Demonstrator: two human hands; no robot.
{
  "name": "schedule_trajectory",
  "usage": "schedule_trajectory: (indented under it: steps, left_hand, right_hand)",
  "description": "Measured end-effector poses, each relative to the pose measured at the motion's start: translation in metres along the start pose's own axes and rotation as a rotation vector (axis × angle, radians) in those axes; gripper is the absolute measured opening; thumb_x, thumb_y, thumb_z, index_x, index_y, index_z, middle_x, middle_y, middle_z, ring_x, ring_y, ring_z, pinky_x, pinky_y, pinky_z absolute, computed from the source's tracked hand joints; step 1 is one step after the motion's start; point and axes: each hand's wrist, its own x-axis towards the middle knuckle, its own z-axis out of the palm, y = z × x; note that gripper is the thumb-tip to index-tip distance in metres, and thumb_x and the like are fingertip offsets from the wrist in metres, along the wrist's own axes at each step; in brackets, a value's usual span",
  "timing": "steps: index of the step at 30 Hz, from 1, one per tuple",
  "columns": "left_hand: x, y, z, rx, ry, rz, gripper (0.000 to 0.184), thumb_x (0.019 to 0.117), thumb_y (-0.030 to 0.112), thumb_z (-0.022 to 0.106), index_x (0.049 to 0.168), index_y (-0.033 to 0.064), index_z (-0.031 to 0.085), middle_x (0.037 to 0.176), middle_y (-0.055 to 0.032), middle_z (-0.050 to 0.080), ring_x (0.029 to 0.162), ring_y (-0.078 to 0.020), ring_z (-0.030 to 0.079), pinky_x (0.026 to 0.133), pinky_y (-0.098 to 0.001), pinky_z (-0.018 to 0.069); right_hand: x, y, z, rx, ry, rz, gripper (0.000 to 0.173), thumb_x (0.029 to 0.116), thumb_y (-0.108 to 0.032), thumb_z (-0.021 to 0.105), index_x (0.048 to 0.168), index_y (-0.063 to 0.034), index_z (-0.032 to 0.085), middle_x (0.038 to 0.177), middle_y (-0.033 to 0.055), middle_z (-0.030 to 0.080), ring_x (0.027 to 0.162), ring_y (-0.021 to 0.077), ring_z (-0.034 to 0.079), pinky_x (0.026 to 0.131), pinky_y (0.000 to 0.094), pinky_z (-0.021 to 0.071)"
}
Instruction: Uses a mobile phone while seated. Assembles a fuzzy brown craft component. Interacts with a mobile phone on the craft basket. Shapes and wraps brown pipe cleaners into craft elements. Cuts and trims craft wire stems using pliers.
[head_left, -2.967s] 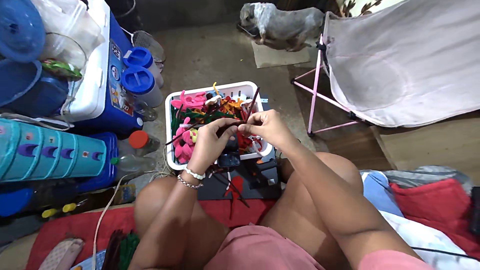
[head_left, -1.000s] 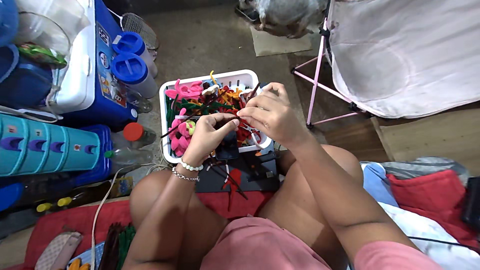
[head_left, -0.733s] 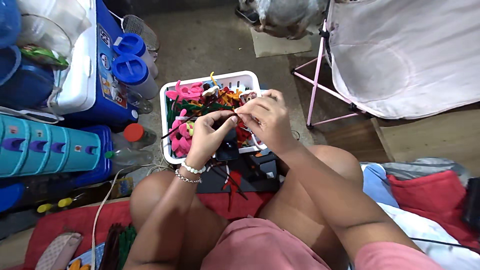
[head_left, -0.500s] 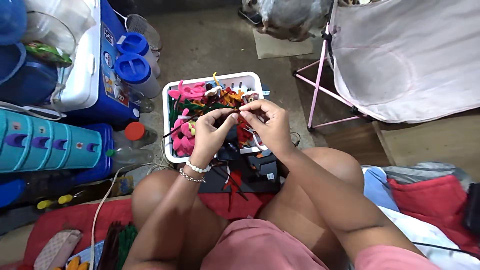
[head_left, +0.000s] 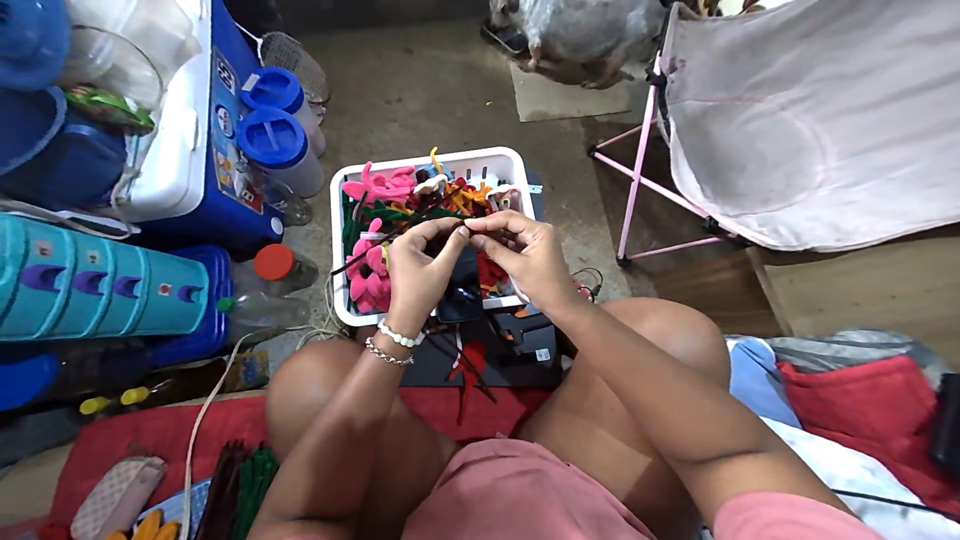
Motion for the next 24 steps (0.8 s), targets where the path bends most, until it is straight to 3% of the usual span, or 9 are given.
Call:
schedule_trajectory:
  steps: [5, 12, 24]
  left_hand:
    - [0.002, 0.007, 0.001, -0.325, -0.070, -0.228, 0.019, 0.1027, 0.014, 0.062, 0.116, 0.0046, 0.071, 0.098, -0.0018, 0.073, 0.083, -0.0076, 0.068, 0.075, -0.0238, 0.0568]
    - [0.004, 0.007, 0.003, -0.505, -0.053, -0.392, 0.015, 0.1025, 0.018, 0.063, 0.107, 0.0078, 0.073, 0.082, 0.0001, 0.065, 0.065, -0.0065, 0.057, 0.061, -0.0209, 0.0516]
    - [0.000, 0.007, 0.012, -0.581, 0.037, -0.465, 0.014, 0.1018, 0.018, 0.064, 0.100, 0.0085, 0.074, 0.082, 0.0003, 0.066, 0.063, -0.0054, 0.057, 0.059, -0.0189, 0.0498]
  right_hand:
    - [0.003, -0.004, -0.005, -0.130, 0.024, -0.058, 0.022, 0.0945, -0.002, 0.069, 0.116, -0.0031, 0.075, 0.112, 0.0085, 0.073, 0.102, 0.0129, 0.070, 0.090, 0.0299, 0.0589]
    - [0.002, -0.006, -0.004, -0.272, 0.089, -0.137, 0.015, 0.0912, -0.005, 0.074, 0.106, -0.0032, 0.076, 0.103, 0.0074, 0.074, 0.096, 0.0113, 0.070, 0.087, 0.0271, 0.0588]
    - [0.002, -0.005, -0.001, -0.417, 0.110, -0.237, 0.013, 0.0889, -0.003, 0.075, 0.102, -0.0032, 0.077, 0.100, 0.0081, 0.074, 0.094, 0.0121, 0.071, 0.086, 0.0268, 0.0597]
